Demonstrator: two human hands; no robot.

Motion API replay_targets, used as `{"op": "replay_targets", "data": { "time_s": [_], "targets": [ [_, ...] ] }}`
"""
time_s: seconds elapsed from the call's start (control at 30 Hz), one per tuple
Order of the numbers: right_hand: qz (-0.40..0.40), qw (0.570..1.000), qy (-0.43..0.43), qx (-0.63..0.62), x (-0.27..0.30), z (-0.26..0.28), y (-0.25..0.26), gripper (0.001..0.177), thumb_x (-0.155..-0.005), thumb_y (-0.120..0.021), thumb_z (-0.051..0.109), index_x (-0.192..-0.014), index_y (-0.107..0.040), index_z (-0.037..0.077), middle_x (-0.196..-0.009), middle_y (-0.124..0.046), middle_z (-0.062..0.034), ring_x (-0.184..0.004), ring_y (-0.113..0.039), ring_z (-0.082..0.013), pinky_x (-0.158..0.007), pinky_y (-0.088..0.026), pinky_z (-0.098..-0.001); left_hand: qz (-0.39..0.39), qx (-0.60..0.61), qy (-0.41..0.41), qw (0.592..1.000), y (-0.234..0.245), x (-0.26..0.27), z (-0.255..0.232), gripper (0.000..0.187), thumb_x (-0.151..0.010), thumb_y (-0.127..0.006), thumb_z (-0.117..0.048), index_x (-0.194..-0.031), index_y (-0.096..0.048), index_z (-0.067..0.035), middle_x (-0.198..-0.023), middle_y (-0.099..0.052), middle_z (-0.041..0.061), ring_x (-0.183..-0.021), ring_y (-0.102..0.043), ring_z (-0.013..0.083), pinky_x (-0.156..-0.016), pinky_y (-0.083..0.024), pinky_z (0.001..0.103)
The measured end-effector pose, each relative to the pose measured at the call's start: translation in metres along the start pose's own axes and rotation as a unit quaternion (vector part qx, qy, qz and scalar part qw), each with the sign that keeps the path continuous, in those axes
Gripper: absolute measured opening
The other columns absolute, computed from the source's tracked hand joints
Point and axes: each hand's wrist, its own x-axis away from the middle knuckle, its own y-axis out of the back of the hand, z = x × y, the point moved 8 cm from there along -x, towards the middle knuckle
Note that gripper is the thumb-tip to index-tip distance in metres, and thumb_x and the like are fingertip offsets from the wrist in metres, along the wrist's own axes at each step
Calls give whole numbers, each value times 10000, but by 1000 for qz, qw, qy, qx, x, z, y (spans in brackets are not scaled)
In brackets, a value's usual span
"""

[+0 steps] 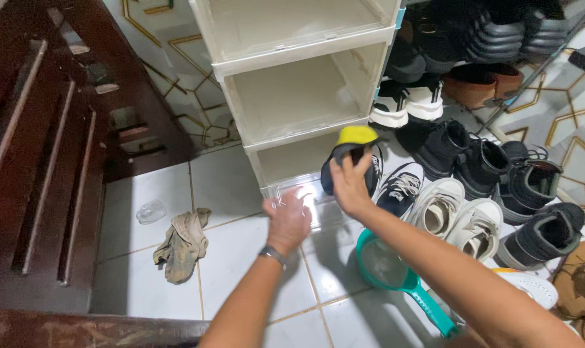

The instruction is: The person cleans a plastic storage unit by wiping its surfaces with a cloth, then rinses the cloth in a bucket of water and wrings it out.

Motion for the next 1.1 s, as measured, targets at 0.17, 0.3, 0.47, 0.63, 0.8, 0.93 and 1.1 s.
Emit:
{"op": "replay_targets", "data": {
  "time_s": [0.17, 0.3, 0.47, 0.63, 0.8, 0.93, 1.1],
  "targets": [
    [59, 993, 45, 91, 7, 0, -43, 440, -942, -589, 322, -1367, -565, 208, -1473, -259, -328, -1280, -448, -512, -1102, -426, -495, -256, 56, 107, 959, 88, -95, 78, 803, -1001, -621, -241, -1601, -188, 72, -1612, -288, 293, -1518, -283, 425, -1263, -217, 616],
    [272, 936, 1, 224, -13, -6, -96, 524, -1003, -474, 499, -1487, -535, 306, -1542, -341, -219, -1225, -598, -420, -1047, -505, -504, -314, -59, 100, 942, 148, -154, 78, 739, -1038, -742, -297, -1577, -264, -133, -1662, -259, 194, -1518, -299, 368, -1213, -215, 588],
    [422, 849, -73, 309, -46, -53, -139, 591, -995, -287, 540, -1568, -320, 400, -1723, -35, -1, -1462, -367, -341, -1181, -327, -492, -271, -103, 75, 954, 111, -145, 72, 877, -1027, -650, -199, -1654, -47, -91, -1727, -35, 141, -1624, -118, 302, -1233, -130, 598],
    [439, 824, -142, 329, -66, -111, -174, 689, -994, -257, 581, -1628, -70, 385, -1692, 101, -31, -1519, -165, -346, -1235, -154, -459, -180, -217, 64, 957, 54, -118, 87, 798, -1038, -576, -126, -1686, -109, -134, -1758, 54, 106, -1642, 42, 278, -1310, -26, 630],
    [246, 914, -72, 314, -109, -129, -185, 557, -1122, -321, 482, -1604, -435, 227, -1692, -380, -73, -1546, -417, -307, -1284, -347, -457, -163, -252, 45, 953, 42, -113, 100, 601, -1113, -501, -244, -1680, -324, -156, -1735, 11, 77, -1605, 121, 269, -1310, -12, 599],
    [301, 858, 35, 414, -126, -111, -221, 564, -1069, -394, 486, -1574, -440, 237, -1627, -420, -65, -1504, -400, -280, -1255, -321, -495, -145, -239, -36, 959, 39, -114, 95, 807, -1047, -363, -769, -1641, -416, -225, -1744, -109, -17, -1561, 193, 332, -1276, 27, 642],
    [290, 921, 83, -246, -108, -24, -241, 644, -1087, -412, 488, -1593, -334, 98, -1673, -258, -159, -1529, -259, -320, -1223, -241, -465, -197, -274, -62, 939, 43, -113, 87, 725, -1093, -342, -756, -1658, -463, -318, -1756, -150, -27, -1589, 226, 349, -1308, 61, 631]
  ]
}}
